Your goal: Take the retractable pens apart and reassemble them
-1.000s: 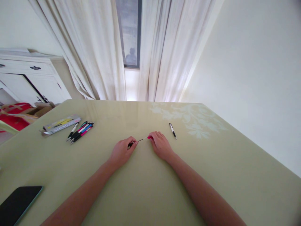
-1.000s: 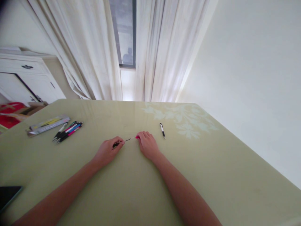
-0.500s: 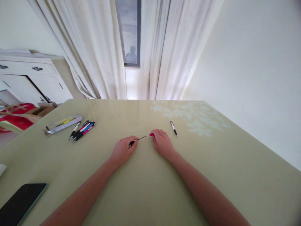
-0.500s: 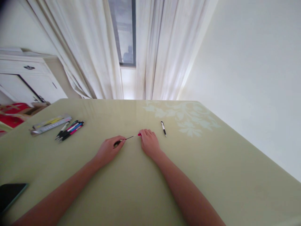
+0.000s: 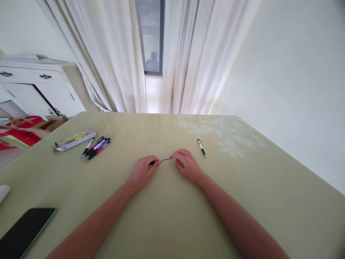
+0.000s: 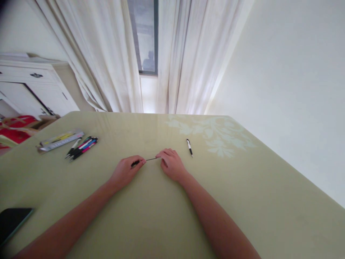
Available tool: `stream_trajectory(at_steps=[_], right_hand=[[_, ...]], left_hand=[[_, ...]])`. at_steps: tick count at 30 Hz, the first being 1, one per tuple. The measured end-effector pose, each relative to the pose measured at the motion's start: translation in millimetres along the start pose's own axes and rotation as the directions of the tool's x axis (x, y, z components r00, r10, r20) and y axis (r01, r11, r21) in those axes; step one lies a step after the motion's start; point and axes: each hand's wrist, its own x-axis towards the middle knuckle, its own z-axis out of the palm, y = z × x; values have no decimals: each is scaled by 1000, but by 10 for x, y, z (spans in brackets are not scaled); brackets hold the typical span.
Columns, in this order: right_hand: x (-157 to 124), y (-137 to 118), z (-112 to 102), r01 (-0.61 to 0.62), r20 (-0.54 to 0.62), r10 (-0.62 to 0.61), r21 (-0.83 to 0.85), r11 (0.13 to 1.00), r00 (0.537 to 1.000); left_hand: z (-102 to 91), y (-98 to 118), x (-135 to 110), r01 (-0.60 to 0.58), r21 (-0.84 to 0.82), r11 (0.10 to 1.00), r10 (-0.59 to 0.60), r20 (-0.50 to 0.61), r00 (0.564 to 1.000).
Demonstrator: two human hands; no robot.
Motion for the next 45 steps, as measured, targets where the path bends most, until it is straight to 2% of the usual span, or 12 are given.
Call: stream_trajectory(at_steps=[3, 8, 11, 21, 31, 37, 40, 42, 43, 45], right_hand=[[5, 1, 14, -9, 1, 9, -22, 1000, 1000], [16, 54, 49, -178, -87, 168, -110, 978, 982], [17, 72, 68, -213, -98, 200, -145, 966, 975], [12, 56, 118, -156, -137, 123, -261, 953, 983], [6, 45, 108, -144, -136, 114, -234, 962, 984], [7, 63, 129, -141, -134, 113, -230, 963, 985], [8, 69, 140, -142, -140, 111, -228, 963, 984], [12, 70, 144, -140, -141, 110, -227, 964, 984], [15, 69, 146, -140, -140, 110, -226, 964, 984], [21, 67, 148, -144, -140, 114, -225, 964, 984]], left_hand=[[1, 6, 1, 28, -14, 1000, -28, -14, 1000], [-4, 17, 16, 151, -48, 987, -157, -141, 977], [-11, 14, 25, 172, -55, 983, -179, -162, 970], [-2, -24, 24, 4, -69, 998, -11, -103, 995], [16, -34, 26, -15, 24, 1000, 16, -45, 999], [72, -87, 36, 9, 210, 978, 1, -49, 999], [63, -47, 40, 28, 245, 969, 4, -129, 992], [0, 39, 20, -21, 243, 970, 81, -240, 967], [-53, 94, -1, -72, 237, 969, 144, -304, 942], [-185, 207, -63, -204, 225, 953, 284, -421, 862]])
